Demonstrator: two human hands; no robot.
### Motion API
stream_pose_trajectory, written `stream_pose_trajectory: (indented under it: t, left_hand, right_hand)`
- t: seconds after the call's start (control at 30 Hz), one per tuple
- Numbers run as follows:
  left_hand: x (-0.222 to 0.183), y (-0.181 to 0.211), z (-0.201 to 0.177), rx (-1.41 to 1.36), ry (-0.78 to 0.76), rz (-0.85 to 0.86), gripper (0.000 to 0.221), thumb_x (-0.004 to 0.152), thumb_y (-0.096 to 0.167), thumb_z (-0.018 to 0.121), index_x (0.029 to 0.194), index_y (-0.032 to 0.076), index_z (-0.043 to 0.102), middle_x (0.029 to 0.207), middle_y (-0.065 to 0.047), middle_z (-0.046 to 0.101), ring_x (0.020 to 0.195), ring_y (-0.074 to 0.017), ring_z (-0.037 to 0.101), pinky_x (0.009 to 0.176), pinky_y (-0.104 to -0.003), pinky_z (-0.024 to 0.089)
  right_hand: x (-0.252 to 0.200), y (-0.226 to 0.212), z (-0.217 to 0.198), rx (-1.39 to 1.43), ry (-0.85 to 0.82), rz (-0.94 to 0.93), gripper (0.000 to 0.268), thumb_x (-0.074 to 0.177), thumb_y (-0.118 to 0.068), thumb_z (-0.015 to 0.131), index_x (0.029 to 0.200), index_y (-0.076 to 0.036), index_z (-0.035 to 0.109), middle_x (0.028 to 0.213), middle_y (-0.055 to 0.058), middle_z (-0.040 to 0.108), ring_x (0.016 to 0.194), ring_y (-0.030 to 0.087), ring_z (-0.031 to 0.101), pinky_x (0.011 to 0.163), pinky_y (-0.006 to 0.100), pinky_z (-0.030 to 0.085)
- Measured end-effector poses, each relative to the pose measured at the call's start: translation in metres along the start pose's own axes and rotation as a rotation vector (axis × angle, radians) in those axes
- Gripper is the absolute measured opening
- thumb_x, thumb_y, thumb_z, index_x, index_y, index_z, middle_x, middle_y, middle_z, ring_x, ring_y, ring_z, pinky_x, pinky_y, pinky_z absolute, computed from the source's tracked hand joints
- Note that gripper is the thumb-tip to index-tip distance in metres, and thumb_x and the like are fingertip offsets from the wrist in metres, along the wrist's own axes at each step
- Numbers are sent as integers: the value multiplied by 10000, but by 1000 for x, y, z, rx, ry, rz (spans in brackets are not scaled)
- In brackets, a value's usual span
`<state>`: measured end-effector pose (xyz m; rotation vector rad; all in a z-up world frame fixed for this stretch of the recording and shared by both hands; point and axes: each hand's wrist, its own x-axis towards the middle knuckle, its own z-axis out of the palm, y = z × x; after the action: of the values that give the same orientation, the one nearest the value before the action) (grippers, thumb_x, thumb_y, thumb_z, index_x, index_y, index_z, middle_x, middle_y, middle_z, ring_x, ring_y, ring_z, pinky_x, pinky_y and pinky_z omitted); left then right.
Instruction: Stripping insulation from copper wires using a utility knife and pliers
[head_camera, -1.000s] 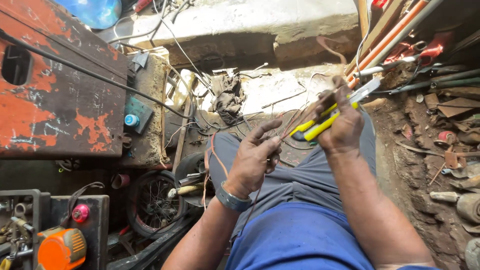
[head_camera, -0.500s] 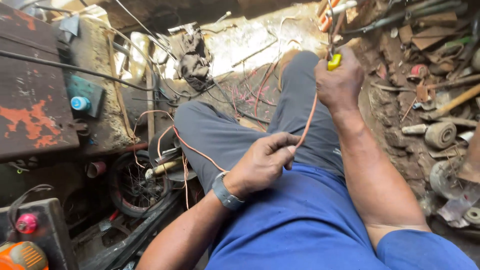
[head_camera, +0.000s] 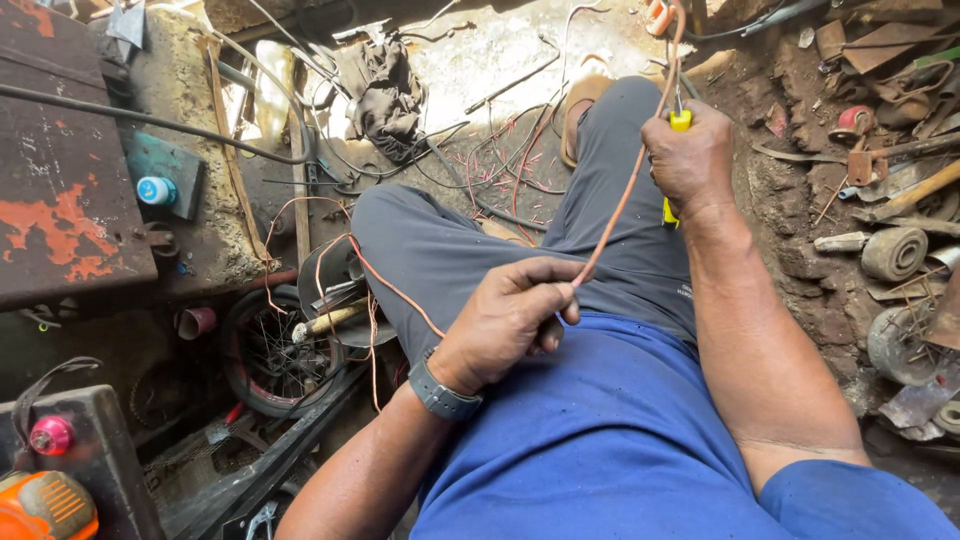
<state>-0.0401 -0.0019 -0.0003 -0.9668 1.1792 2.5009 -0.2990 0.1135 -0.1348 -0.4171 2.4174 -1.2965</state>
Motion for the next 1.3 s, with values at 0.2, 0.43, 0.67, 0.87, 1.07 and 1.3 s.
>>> stream_pose_trajectory:
  t: [0.2, 0.43, 0.67, 0.87, 1.07, 1.3]
  left_hand:
    - [15, -31, -3, 301, 42, 161, 366, 978, 106, 608, 1309, 21, 737, 774, 5, 620, 651, -66, 517, 568, -207, 432]
    - [15, -30, -12, 635, 364, 299, 193, 951, 318, 709, 1078, 232, 827, 698, -63, 740, 686, -236, 728, 622, -367, 565]
    - [7, 1, -23, 588, 501, 514, 155, 955, 252, 682, 965, 166, 810, 721, -140, 755, 713, -329, 757, 623, -415, 576]
    - [14, 12, -27, 156, 320, 597, 261, 903, 63, 619, 1105, 16, 779, 649, -115, 661, 532, -134, 562, 478, -284, 483]
    - [8, 25, -19, -179, 250, 534, 415, 891, 16, 593, 1283, -50, 712, 682, -161, 645, 420, -111, 523, 350, -231, 412]
    - [3, 30, -20, -386, 237, 559, 460, 934, 19, 575, 1384, -7, 665, 691, -165, 612, 397, -131, 503, 305, -232, 378]
  right_hand:
    - [5, 35, -5, -52, 101, -70, 233, 912, -96, 704, 717, -44, 588, 619, 11, 530, 516, 127, 411, 438, 312, 320]
    - [-19, 8, 0, 276, 94, 144, 163, 896, -167, 725, 810, -86, 613, 524, 47, 488, 401, 96, 472, 373, 224, 353]
    - [-22, 64, 3, 124, -9, 21, 339, 1020, -243, 766, 1200, 29, 675, 772, 159, 646, 634, 193, 591, 543, 316, 506]
    - [-52, 24, -9, 67, 50, -181, 288, 1126, -212, 718, 1356, -43, 683, 810, 133, 647, 632, 167, 591, 567, 299, 515]
    - [-85, -34, -10, 196, -66, -348, 374, 1080, -193, 691, 1401, -24, 599, 1073, 181, 659, 883, 187, 602, 784, 331, 544]
    - [-109, -102, -2, 150, -195, -609, 472, 898, -197, 822, 1310, 1, 703, 1063, 171, 710, 902, 278, 713, 781, 383, 578]
